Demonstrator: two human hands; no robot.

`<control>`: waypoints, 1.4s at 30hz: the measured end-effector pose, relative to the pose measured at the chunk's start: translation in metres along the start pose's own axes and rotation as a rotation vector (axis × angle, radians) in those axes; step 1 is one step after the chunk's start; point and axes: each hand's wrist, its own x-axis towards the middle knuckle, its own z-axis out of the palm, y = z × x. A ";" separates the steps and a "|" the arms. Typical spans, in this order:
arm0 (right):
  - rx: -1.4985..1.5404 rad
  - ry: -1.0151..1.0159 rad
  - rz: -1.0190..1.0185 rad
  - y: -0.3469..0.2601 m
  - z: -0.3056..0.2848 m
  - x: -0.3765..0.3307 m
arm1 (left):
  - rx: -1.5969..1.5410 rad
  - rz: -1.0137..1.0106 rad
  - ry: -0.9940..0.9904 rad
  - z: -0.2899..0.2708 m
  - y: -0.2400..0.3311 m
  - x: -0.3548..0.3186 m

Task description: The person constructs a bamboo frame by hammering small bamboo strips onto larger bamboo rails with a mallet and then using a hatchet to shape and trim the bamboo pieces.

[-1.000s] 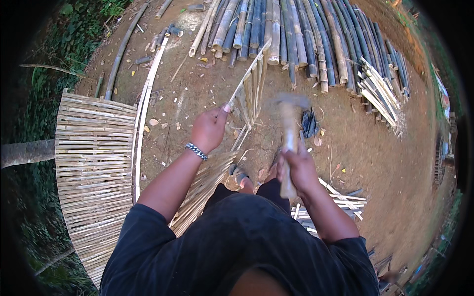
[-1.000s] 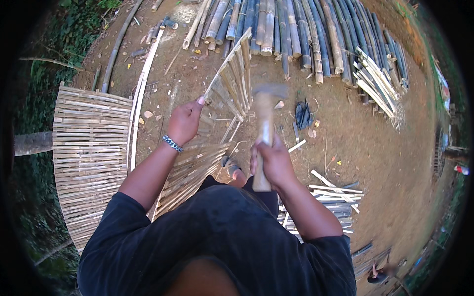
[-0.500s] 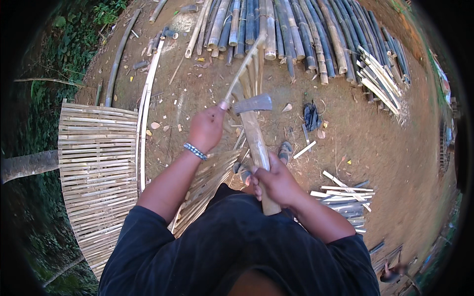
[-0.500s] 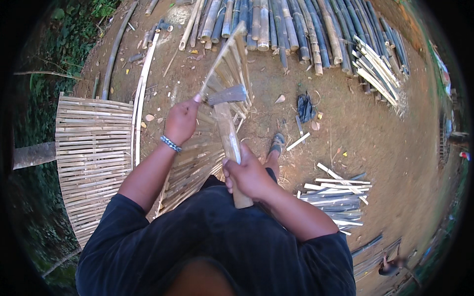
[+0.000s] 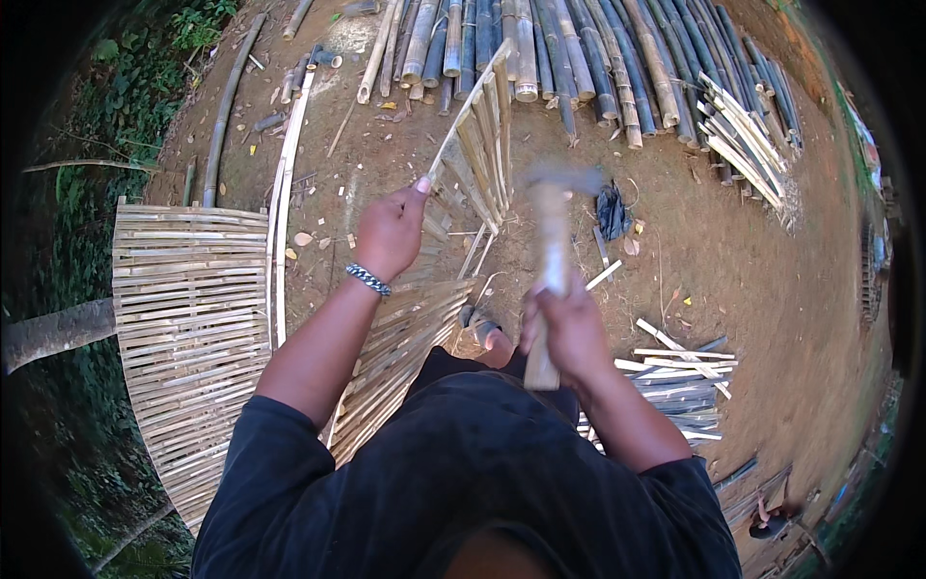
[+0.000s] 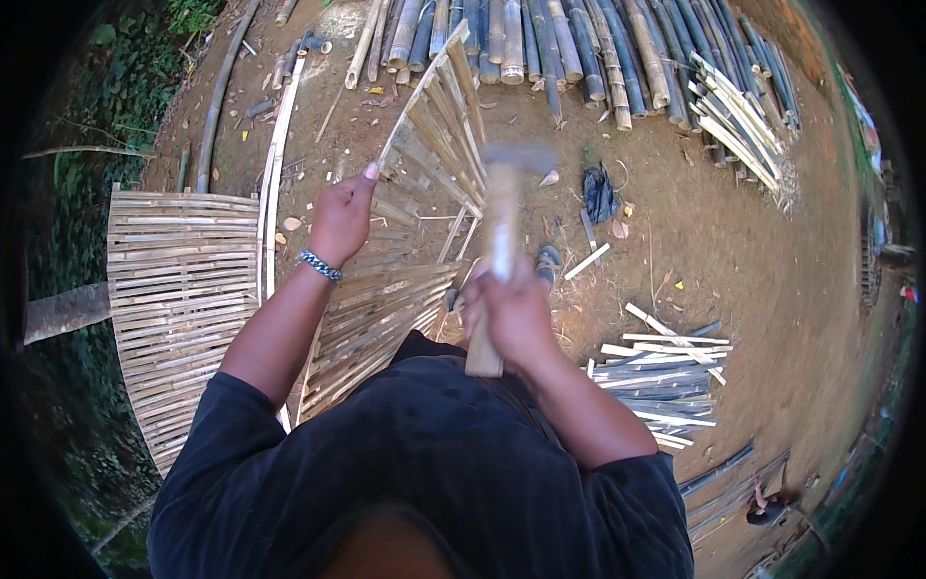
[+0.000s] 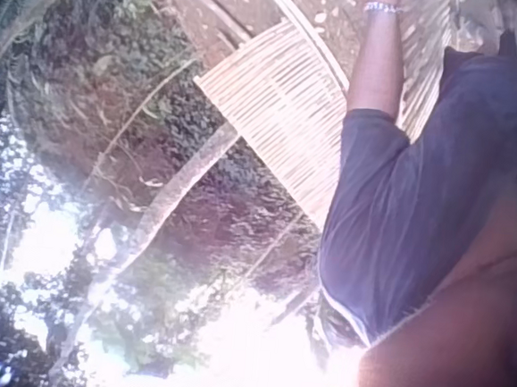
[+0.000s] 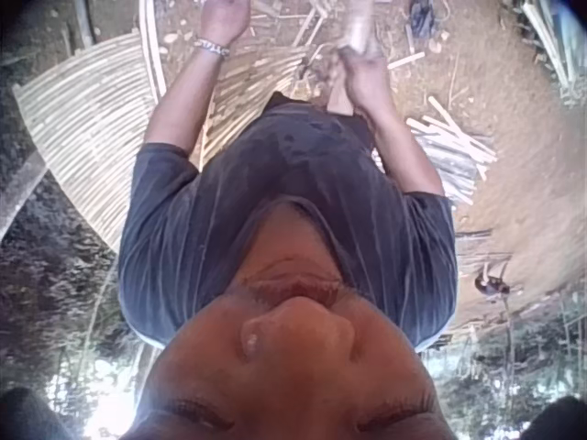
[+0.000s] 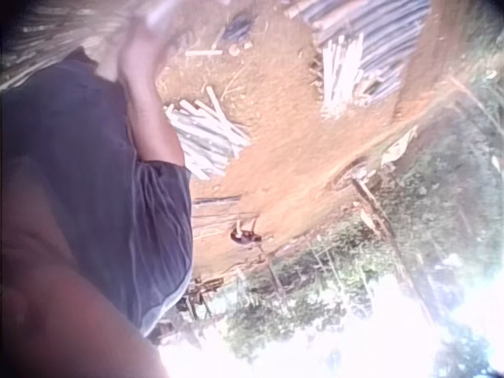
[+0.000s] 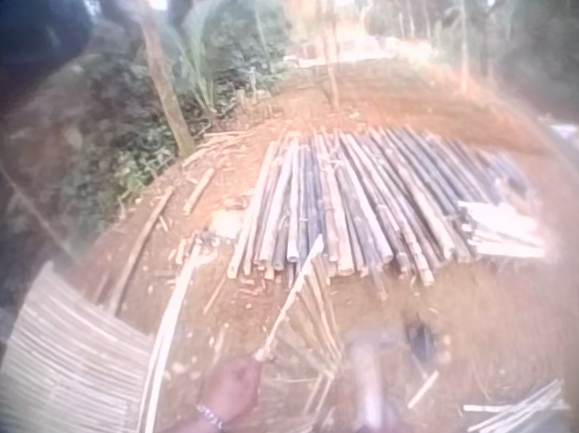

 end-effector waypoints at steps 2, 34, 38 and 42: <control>0.261 0.161 -0.148 -0.002 0.009 0.010 | -0.017 -0.020 -0.025 0.000 0.003 0.000; 0.405 0.245 -0.290 0.046 0.041 -0.002 | 0.017 -0.026 -0.015 0.012 0.002 -0.007; 0.216 -0.115 -0.110 0.063 0.043 -0.019 | -0.001 0.001 0.009 0.014 0.007 -0.002; 0.597 0.122 -0.174 0.053 0.033 0.001 | 0.062 -0.029 0.016 0.008 0.000 -0.005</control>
